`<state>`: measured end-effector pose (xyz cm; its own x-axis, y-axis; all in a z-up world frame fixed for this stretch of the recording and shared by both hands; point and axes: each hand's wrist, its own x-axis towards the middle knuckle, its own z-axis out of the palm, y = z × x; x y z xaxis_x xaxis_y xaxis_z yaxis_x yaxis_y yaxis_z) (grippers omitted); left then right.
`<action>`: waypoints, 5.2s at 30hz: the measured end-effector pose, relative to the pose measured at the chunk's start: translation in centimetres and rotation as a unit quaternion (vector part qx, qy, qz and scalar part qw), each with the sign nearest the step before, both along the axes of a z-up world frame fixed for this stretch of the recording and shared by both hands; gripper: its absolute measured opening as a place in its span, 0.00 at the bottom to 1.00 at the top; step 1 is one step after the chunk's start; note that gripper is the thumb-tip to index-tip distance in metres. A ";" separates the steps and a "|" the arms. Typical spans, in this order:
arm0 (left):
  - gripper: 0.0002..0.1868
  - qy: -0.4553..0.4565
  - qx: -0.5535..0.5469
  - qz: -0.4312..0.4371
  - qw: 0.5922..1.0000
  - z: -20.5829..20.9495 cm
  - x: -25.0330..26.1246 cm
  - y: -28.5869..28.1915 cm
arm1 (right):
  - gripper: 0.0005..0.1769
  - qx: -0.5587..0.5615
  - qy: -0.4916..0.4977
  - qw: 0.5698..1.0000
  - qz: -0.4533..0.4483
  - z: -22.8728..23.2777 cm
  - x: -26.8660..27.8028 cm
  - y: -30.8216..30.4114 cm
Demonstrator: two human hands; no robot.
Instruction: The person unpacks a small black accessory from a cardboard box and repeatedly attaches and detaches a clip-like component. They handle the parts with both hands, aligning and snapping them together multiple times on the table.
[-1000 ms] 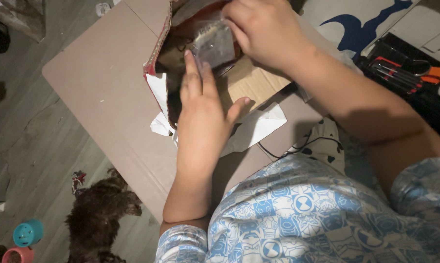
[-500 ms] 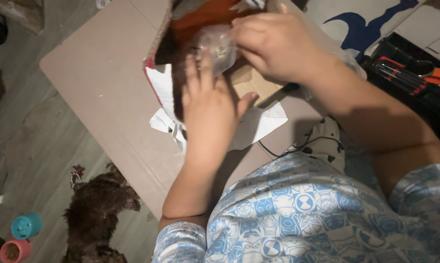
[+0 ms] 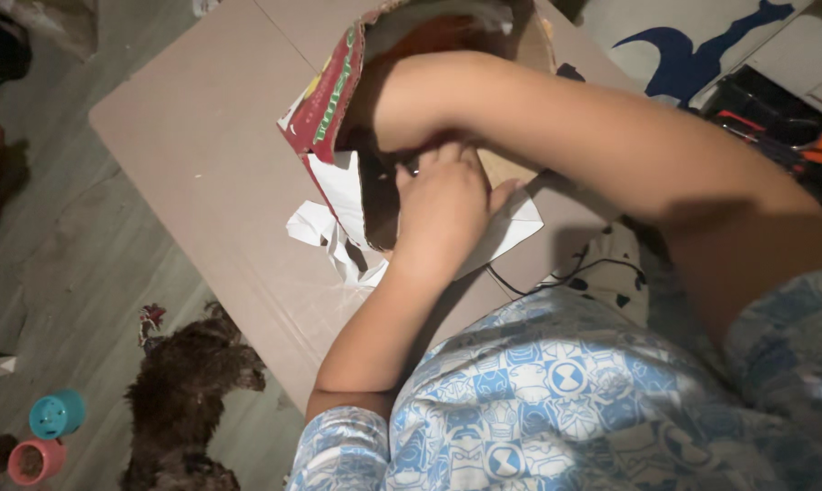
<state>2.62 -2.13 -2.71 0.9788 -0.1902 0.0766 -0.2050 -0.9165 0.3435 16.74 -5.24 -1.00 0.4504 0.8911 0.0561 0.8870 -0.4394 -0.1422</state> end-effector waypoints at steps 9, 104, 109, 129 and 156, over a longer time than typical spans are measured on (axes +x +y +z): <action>0.37 -0.007 -0.008 0.014 1.000 -0.3 0.1 2.2 | 0.10 -0.033 -0.036 0.997 0.055 -7.6 4.8 7.9; 0.18 0.229 -0.917 -0.142 0.294 -17.2 17.7 -3.6 | 0.45 0.215 0.151 0.881 -0.393 -7.4 -4.5 -27.6; 0.20 0.244 -0.916 -0.151 0.280 -16.9 17.5 -3.5 | 0.37 0.171 0.188 0.869 -0.424 -7.7 -4.5 -26.9; 0.23 0.235 -0.850 -0.147 0.448 -16.7 17.0 -4.6 | 0.35 0.433 0.150 0.843 -0.280 -9.1 -2.7 -20.8; 0.20 -0.220 -0.350 0.400 0.818 1.8 -16.4 21.5 | 0.13 0.583 0.420 0.654 -0.235 -14.2 -1.3 -21.7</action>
<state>-13.82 19.33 -0.89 0.6180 0.7381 0.2707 0.1196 -0.4286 0.8955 15.43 -26.98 -15.18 0.9678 0.2150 0.1307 0.0859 0.2060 -0.9748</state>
